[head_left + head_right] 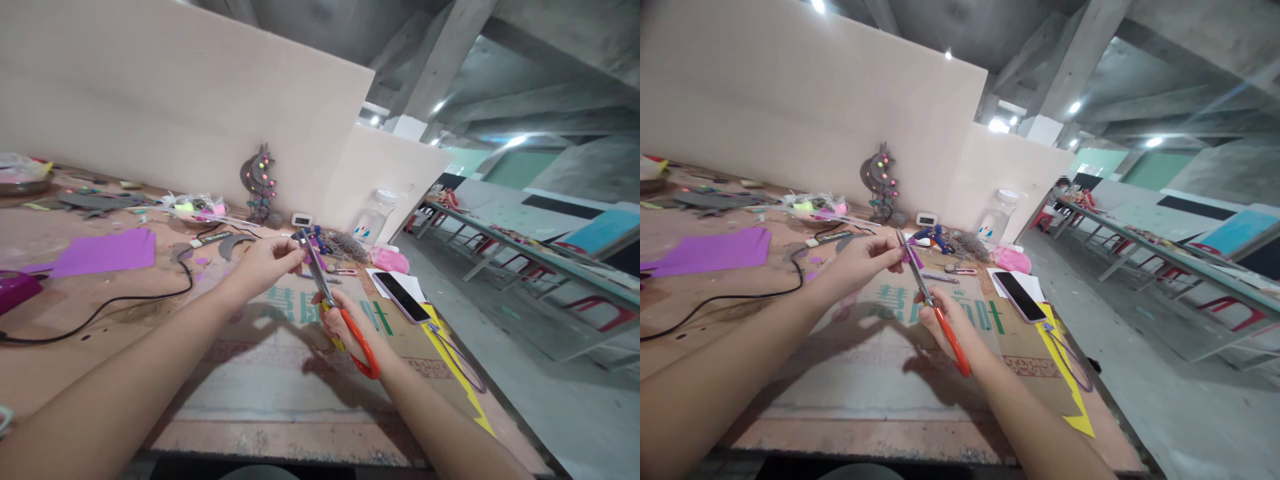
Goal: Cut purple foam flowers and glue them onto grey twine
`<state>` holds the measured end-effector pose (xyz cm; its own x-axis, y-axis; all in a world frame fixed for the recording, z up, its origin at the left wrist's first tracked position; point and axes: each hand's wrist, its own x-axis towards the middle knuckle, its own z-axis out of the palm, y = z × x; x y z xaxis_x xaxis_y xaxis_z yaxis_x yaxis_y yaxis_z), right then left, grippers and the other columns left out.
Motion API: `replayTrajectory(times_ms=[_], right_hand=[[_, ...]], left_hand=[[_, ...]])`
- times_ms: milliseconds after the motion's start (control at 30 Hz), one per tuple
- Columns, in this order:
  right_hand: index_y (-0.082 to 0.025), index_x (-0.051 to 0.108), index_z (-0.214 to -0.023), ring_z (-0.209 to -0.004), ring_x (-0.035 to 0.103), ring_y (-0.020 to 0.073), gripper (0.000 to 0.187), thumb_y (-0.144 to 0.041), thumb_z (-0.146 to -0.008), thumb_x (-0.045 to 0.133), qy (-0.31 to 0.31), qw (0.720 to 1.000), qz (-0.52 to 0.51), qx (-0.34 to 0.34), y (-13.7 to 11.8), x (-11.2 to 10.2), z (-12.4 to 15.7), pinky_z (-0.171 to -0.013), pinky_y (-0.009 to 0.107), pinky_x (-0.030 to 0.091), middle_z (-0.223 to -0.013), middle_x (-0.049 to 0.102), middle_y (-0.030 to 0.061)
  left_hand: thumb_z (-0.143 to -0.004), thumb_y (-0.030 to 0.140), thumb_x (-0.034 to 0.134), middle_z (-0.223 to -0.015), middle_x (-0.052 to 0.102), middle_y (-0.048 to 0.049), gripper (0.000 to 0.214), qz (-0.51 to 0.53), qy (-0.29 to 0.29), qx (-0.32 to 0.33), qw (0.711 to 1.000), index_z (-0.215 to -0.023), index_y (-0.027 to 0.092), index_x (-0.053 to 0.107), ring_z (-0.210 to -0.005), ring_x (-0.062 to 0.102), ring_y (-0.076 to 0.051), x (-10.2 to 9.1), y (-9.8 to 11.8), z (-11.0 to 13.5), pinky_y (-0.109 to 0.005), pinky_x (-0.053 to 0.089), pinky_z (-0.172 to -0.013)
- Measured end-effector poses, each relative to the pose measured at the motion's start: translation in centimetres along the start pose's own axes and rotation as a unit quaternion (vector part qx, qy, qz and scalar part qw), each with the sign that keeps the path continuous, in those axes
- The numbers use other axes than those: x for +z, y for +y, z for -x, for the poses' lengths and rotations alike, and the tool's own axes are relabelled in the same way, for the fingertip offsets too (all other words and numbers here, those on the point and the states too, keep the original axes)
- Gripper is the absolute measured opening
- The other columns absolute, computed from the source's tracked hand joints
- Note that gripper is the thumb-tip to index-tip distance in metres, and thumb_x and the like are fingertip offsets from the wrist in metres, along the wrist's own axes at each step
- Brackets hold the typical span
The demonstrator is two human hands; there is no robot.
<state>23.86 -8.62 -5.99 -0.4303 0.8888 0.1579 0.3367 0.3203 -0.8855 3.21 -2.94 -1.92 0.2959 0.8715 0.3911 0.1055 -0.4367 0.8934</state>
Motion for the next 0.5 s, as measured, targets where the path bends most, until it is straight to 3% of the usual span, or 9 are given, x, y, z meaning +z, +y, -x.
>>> replayTrajectory(times_ms=[267, 500], right_hand=[[-0.019, 0.047, -0.107, -0.054, 0.032, 0.0105, 0.057, -0.071, -0.082, 0.040, 0.014, 1.000, -0.016, -0.017, 0.43, 0.20, -0.06, -0.049, 0.024, 0.031, -0.070, 0.038, -0.0023], [-0.020, 0.048, -0.110, -0.054, 0.033, 0.0110, 0.060, -0.072, -0.080, 0.042, 0.018, 0.999, -0.039, -0.009, 0.58, 0.28, 0.04, -0.048, 0.024, 0.031, -0.070, 0.039, -0.0015]], left_hand=[[-0.082, 0.034, 0.055, -0.064, 0.061, -0.0005, 0.024, 0.005, -0.012, 0.006, 1.000, -0.069, 0.015, 0.059, -0.064, 0.056, -0.012, 0.13, -0.25, -0.13, -0.023, 0.043, -0.063], [-0.084, 0.034, 0.053, -0.066, 0.062, -0.0002, 0.023, 0.004, -0.085, -0.013, 0.996, -0.071, 0.016, 0.060, -0.064, 0.056, -0.012, 0.95, -0.06, 0.45, -0.022, 0.043, -0.061]])
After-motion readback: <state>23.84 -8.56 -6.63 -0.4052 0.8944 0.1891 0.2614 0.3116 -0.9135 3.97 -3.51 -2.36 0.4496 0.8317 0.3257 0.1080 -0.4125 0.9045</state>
